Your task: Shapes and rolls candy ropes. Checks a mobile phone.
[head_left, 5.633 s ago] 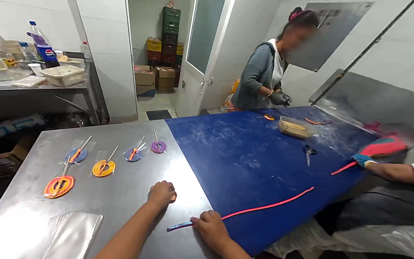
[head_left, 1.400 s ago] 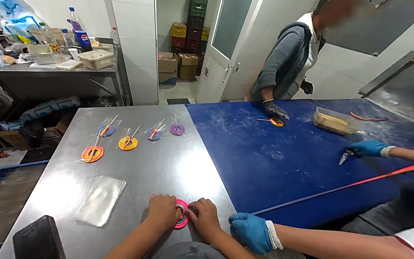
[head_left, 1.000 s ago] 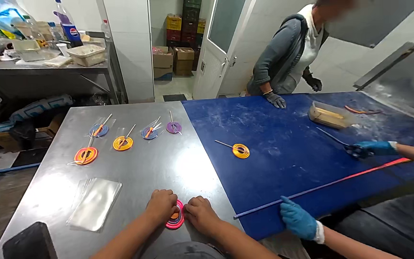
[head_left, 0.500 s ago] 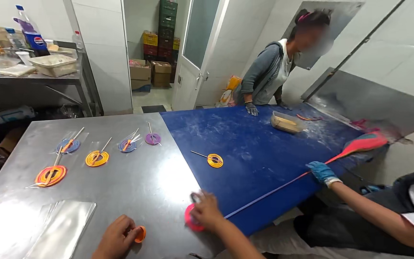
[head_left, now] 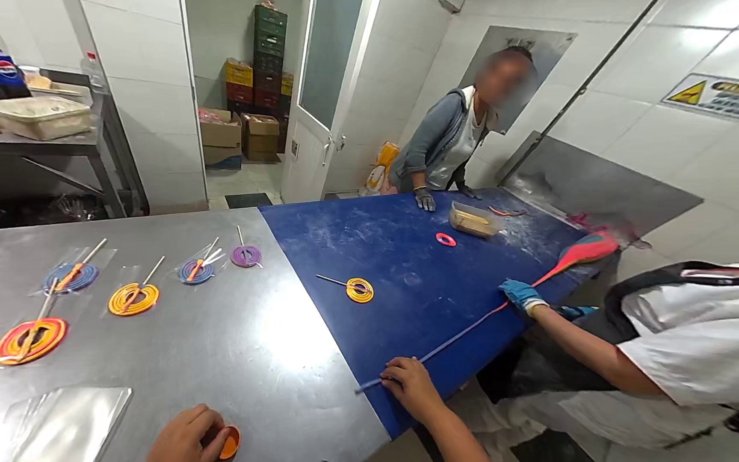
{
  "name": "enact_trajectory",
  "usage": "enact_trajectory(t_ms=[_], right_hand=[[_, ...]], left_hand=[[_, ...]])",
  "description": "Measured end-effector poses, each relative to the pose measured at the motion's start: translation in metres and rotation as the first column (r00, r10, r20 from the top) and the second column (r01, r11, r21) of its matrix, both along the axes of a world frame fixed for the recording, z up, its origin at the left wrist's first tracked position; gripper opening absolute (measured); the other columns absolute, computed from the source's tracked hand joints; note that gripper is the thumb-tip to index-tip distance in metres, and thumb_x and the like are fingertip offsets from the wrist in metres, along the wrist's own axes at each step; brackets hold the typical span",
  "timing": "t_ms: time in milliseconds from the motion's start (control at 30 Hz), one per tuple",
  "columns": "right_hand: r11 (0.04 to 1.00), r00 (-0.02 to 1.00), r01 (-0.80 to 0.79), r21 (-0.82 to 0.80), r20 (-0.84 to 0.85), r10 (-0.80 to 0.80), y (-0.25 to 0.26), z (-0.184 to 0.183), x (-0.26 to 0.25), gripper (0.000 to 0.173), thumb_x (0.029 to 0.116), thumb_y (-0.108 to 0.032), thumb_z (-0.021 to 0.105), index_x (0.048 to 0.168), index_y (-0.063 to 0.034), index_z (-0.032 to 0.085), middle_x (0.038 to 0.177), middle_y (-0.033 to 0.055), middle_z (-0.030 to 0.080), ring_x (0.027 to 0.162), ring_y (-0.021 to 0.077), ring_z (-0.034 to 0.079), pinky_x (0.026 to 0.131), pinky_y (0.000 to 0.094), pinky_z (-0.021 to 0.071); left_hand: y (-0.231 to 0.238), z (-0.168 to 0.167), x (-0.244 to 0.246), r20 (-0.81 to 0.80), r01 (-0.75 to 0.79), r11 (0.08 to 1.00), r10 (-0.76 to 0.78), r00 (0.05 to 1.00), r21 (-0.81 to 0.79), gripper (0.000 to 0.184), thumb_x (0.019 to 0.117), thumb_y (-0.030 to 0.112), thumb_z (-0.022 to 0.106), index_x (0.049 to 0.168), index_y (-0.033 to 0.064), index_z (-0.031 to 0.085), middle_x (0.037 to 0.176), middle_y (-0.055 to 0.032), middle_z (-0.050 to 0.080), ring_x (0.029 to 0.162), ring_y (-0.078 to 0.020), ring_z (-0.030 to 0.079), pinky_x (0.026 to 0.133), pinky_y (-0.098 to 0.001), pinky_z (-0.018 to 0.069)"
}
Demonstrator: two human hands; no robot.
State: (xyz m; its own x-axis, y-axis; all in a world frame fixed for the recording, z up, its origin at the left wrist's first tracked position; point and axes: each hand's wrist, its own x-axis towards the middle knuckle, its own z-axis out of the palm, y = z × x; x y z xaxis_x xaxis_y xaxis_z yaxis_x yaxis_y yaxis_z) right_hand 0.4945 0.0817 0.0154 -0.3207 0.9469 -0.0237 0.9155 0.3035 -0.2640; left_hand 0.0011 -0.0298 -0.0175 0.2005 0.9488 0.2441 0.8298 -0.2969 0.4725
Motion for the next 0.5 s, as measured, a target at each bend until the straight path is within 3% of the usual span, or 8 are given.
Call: enact_trajectory(t_ms=[67,167,200,267,333,400,500], right_hand=[[0.996,0.998,-0.014,0.083,-0.055,0.018,0.006,-0.009,-0.018,0.025,0.0990,-0.040,0.063,0.107,-0.0233,0.079,0.114,0.0044,0.072,0.118,0.0236,0.064,0.112,0.0497,0.0434],[0.994,0.993,-0.085,0.063,-0.078,0.090,0.013,-0.007,-0.061,0.027,0.1003,-0.041,0.060,0.108,-0.0229,0.079,0.112,0.0045,0.073,0.118,0.0247,0.063,0.109,0.0478,0.0450],[0.991,0.988,-0.130,0.032,-0.077,0.132,0.014,-0.004,-0.080,0.029,0.1012,-0.042,0.058,0.110,-0.0228,0.078,0.113,0.0046,0.072,0.119,0.0255,0.062,0.109,0.0489,0.0444],[0.966,0.963,-0.259,-0.019,-0.086,0.256,0.009,-0.002,-0.125,0.031,0.1029,-0.041,0.055,0.113,-0.0226,0.077,0.114,0.0056,0.072,0.118,0.0277,0.062,0.106,0.0524,0.0443],[0.905,0.905,-0.418,-0.078,-0.123,0.407,-0.001,-0.001,-0.173,0.030,0.1045,-0.036,0.053,0.119,-0.0231,0.075,0.115,0.0077,0.072,0.114,0.0300,0.063,0.100,0.0542,0.0463],[0.803,0.835,-0.550,-0.229,-0.159,0.527,-0.012,0.009,-0.213,0.031,0.1049,-0.032,0.053,0.129,-0.0238,0.071,0.118,0.0098,0.069,0.114,0.0311,0.062,0.099,0.0552,0.0460],[0.679,0.807,-0.577,-0.454,-0.189,0.560,-0.017,0.025,-0.255,0.039,0.1009,-0.042,0.057,0.129,-0.0173,0.067,0.108,0.0112,0.072,0.105,0.0303,0.067,0.095,0.0579,0.0487]], left_hand=[[0.000,0.005,0.002,-0.032,0.012,0.998,-0.013,0.999,-0.058,0.030,0.0891,0.041,0.069,0.086,0.0118,0.075,0.086,-0.0085,0.073,0.084,-0.0279,0.071,0.077,-0.0484,0.0582],[0.004,0.013,0.010,-0.087,0.014,0.988,-0.027,0.996,-0.152,0.031,0.0862,0.043,0.070,0.085,0.0123,0.075,0.084,-0.0069,0.074,0.085,-0.0276,0.072,0.078,-0.0494,0.0577],[0.005,0.016,0.014,-0.090,0.011,0.979,-0.030,0.995,-0.204,0.033,0.0867,0.044,0.070,0.091,0.0114,0.075,0.088,-0.0082,0.074,0.088,-0.0286,0.072,0.081,-0.0511,0.0578],[0.008,0.031,0.025,-0.057,0.004,0.938,-0.025,0.998,-0.346,0.044,0.0890,0.044,0.074,0.117,0.0098,0.072,0.108,-0.0148,0.072,0.101,-0.0337,0.070,0.090,-0.0556,0.0565],[0.014,0.048,0.034,-0.083,-0.034,0.887,-0.005,0.997,-0.461,0.054,0.0909,0.042,0.075,0.137,0.0148,0.064,0.129,-0.0177,0.065,0.118,-0.0374,0.063,0.100,-0.0572,0.0517],[0.019,0.061,0.039,-0.188,-0.097,0.847,-0.004,0.982,-0.523,0.046,0.0955,0.041,0.069,0.134,0.0169,0.066,0.136,-0.0153,0.062,0.128,-0.0373,0.057,0.104,-0.0575,0.0483],[0.023,0.075,0.041,-0.362,-0.208,0.789,-0.020,0.932,-0.578,0.036,0.1010,0.039,0.059,0.121,0.0103,0.069,0.125,-0.0152,0.067,0.125,-0.0375,0.058,0.100,-0.0587,0.0476]])
